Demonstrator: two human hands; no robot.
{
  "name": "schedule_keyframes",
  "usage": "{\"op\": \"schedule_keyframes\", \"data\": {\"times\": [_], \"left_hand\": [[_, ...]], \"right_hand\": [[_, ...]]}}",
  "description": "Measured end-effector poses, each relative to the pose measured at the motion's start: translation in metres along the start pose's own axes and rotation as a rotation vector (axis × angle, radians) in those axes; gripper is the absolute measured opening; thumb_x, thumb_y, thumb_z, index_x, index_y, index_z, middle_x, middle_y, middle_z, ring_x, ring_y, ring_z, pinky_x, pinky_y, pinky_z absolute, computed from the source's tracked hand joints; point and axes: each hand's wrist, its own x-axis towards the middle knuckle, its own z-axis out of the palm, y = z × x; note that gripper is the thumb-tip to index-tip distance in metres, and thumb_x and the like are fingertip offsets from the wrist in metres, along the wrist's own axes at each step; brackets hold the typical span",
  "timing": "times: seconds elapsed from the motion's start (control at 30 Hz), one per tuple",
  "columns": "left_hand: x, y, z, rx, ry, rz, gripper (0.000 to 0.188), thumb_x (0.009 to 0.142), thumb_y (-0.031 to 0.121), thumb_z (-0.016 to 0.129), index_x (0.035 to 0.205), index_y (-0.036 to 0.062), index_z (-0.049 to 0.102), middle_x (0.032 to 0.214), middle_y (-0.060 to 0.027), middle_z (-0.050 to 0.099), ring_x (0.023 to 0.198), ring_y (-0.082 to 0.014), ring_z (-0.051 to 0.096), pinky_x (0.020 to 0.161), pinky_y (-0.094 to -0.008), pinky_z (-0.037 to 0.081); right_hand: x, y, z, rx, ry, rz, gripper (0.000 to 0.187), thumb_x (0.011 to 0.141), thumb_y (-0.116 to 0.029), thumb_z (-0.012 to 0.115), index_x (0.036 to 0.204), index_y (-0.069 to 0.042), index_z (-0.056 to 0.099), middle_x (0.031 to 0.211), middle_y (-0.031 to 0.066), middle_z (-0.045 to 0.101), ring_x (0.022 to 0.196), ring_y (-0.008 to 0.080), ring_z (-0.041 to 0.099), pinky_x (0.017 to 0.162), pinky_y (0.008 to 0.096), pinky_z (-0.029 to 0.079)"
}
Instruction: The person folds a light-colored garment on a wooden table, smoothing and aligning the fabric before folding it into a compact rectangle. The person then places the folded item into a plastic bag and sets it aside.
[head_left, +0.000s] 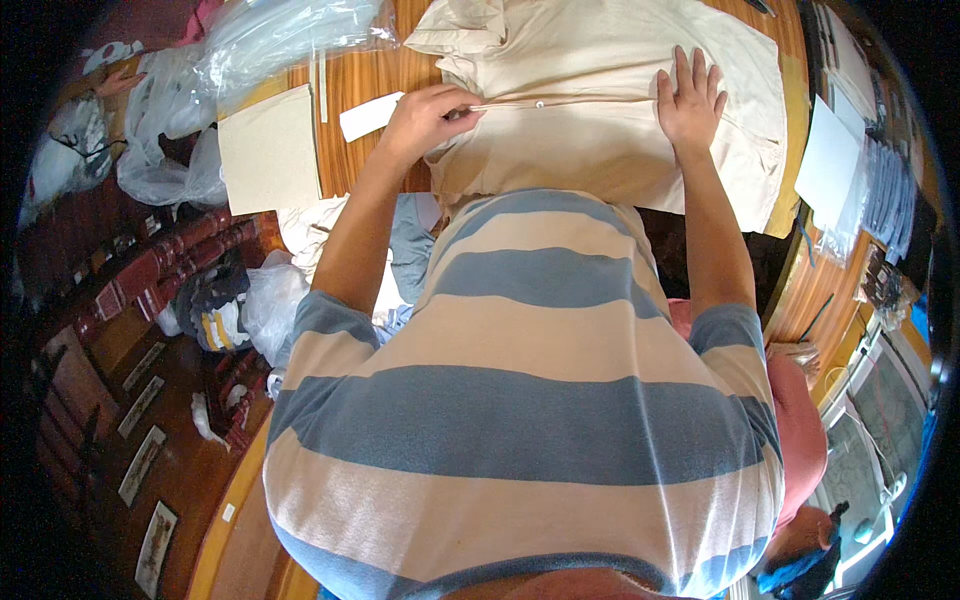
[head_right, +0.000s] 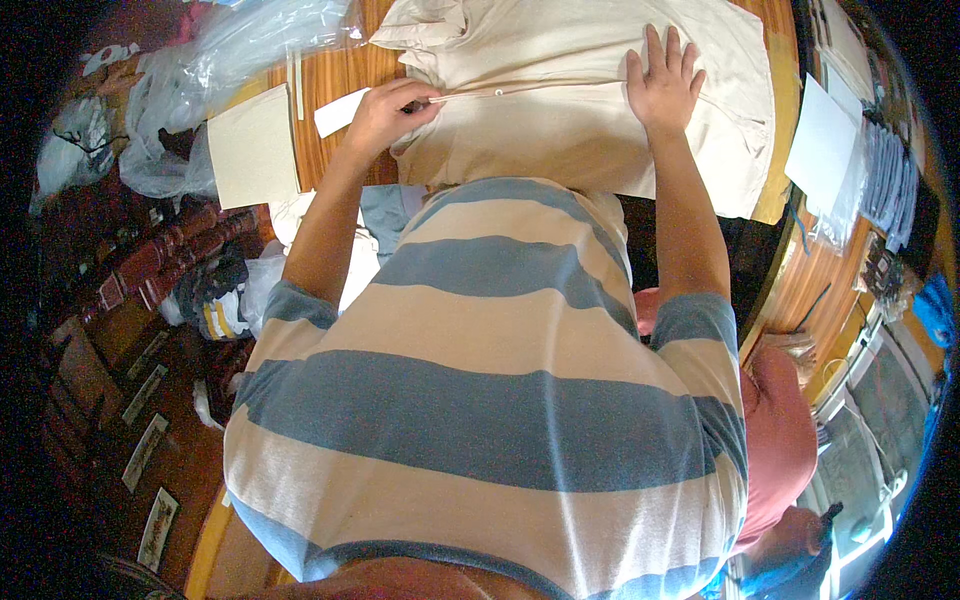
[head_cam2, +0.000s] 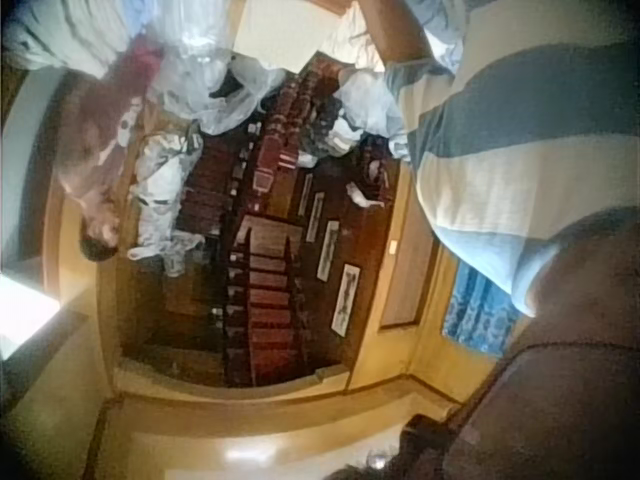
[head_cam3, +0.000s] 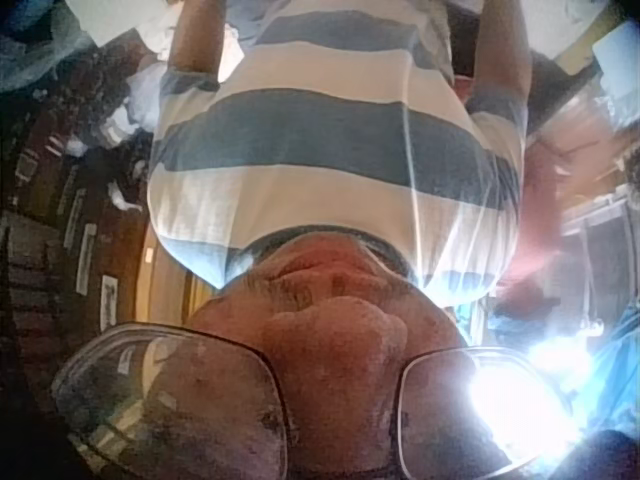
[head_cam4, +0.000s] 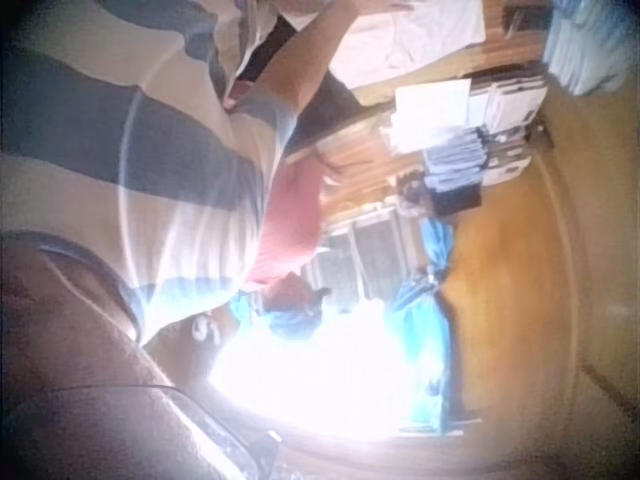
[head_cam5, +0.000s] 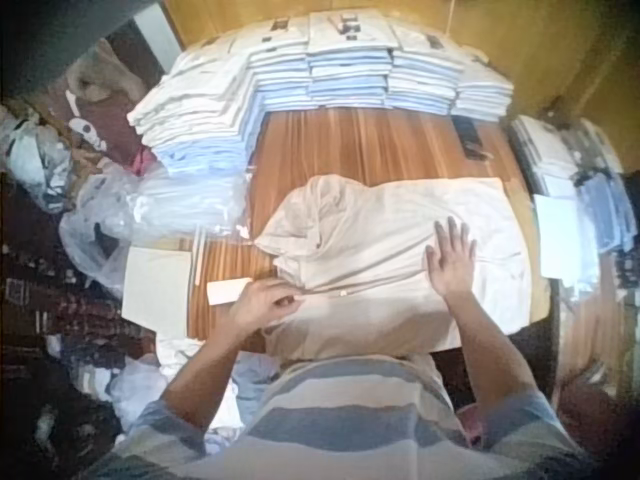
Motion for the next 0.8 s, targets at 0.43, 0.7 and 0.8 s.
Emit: {"op": "schedule_keyframes", "data": {"times": [0.43, 0.7, 0.8], "left_hand": [[-0.003, -0.02, 0.014, 0.009, 0.066, 0.112, 0.014, 0.089, 0.017, 0.077, 0.1, 0.01, 0.078, 0.095, -0.0096, 0.075, 0.09, -0.0283, 0.074, 0.08, -0.0411, 0.06], [-0.148, 0.057, 0.045, 0.105, 0.442, -0.215, 0.02, 0.095, 0.017, 0.071, 0.11, 0.0058, 0.067, 0.107, -0.0197, 0.063, 0.1, -0.0386, 0.061, 0.085, -0.047, 0.05], [-0.269, 0.044, 0.123, -0.414, 0.281, -0.936, 0.042, 0.095, 0.018, 0.071, 0.133, 0.0048, 0.059, 0.109, -0.0189, 0.068, 0.099, -0.0308, 0.067, 0.091, -0.0435, 0.052]], "right_hand": [[0.004, 0.008, 0.003, 0.0, -0.009, -0.022, 0.062, 0.105, -0.052, 0.044, 0.163, -0.03, 0.037, 0.172, 0.0079, 0.028, 0.159, 0.0399, 0.017, 0.124, 0.0664, 0.012], [-0.108, 0.002, -0.093, 0.37, -0.011, -0.197, 0.041, 0.108, -0.018, 0.053, 0.138, 0.01, 0.055, 0.138, 0.0331, 0.057, 0.13, 0.0465, 0.055, 0.114, 0.0537, 0.039], [-0.199, 0.024, -0.08, 0.752, -0.765, 0.448, 0.042, 0.109, -0.021, 0.051, 0.138, 0.01, 0.054, 0.137, 0.0301, 0.059, 0.127, 0.0405, 0.058, 0.111, 0.0522, 0.043]]}}
